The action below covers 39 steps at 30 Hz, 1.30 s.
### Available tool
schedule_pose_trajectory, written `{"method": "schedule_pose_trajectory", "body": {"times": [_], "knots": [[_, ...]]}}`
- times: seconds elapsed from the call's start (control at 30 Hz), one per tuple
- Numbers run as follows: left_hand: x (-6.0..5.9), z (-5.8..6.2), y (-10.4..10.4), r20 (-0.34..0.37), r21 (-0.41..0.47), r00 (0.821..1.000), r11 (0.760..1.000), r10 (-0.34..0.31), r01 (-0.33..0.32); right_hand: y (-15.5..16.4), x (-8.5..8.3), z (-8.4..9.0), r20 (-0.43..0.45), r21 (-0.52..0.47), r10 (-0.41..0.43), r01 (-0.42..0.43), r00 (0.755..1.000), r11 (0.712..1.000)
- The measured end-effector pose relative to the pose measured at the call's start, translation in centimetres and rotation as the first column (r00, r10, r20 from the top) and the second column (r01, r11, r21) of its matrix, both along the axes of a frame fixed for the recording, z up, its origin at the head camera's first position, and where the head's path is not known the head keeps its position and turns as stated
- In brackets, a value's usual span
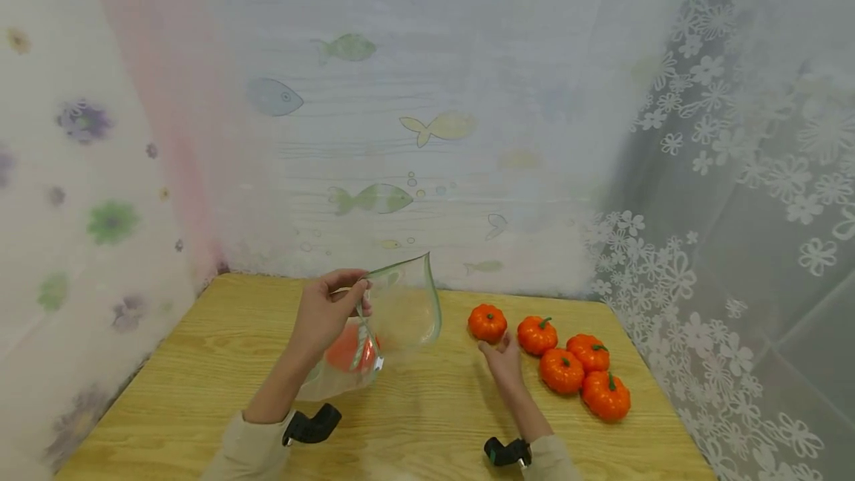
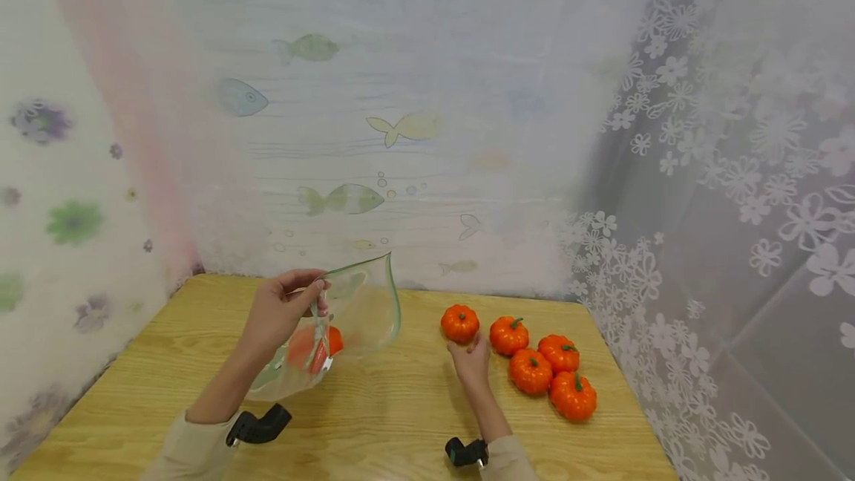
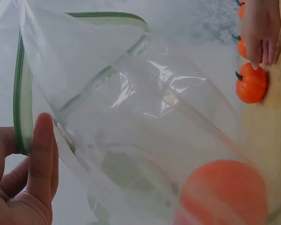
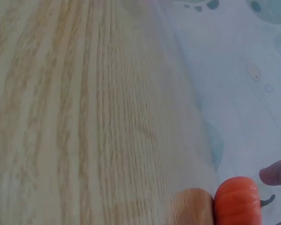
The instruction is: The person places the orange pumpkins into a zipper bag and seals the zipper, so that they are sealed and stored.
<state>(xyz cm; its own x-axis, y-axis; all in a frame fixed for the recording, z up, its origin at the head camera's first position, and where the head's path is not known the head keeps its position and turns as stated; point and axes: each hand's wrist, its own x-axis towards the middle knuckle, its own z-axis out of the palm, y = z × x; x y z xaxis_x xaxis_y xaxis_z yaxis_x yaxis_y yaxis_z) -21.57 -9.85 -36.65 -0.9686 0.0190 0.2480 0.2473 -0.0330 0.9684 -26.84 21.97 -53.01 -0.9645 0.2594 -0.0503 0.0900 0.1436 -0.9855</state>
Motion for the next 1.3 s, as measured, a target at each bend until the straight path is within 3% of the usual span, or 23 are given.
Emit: {"method": "schedule_pose_trajectory", "body": {"times": [0.23, 0.4, 0.9, 1.3], "knots": [[0.3, 1.4, 0.0, -0.041, -0.049, 0.999, 0.998, 0.025, -0.027, -0.1, -1.1, -0.6, -0.046, 0.106, -0.01, 0.015, 0.999, 0.994], [0.3, 1.8, 0.1, -0.054, 0.006, 0.998, 0.999, 0.045, -0.045, 0.0, -1.6, -0.6, -0.007, 0.113, -0.008, 0.009, 1.0, 0.994], [-0.2, 1.6, 0.1, -0.089, 0.01, 0.994, 0.998, 0.062, -0.062, 0.5, -3.0, -0.1, 0.013, 0.117, -0.006, 0.005, 1.0, 0.993], [-0.5, 1.2, -0.2, -0.092, -0.019, 0.992, 0.996, 0.088, -0.09, 0.8, -2.9, 0.0, 0.017, 0.146, 0.004, -0.007, 1.0, 0.989]]}}
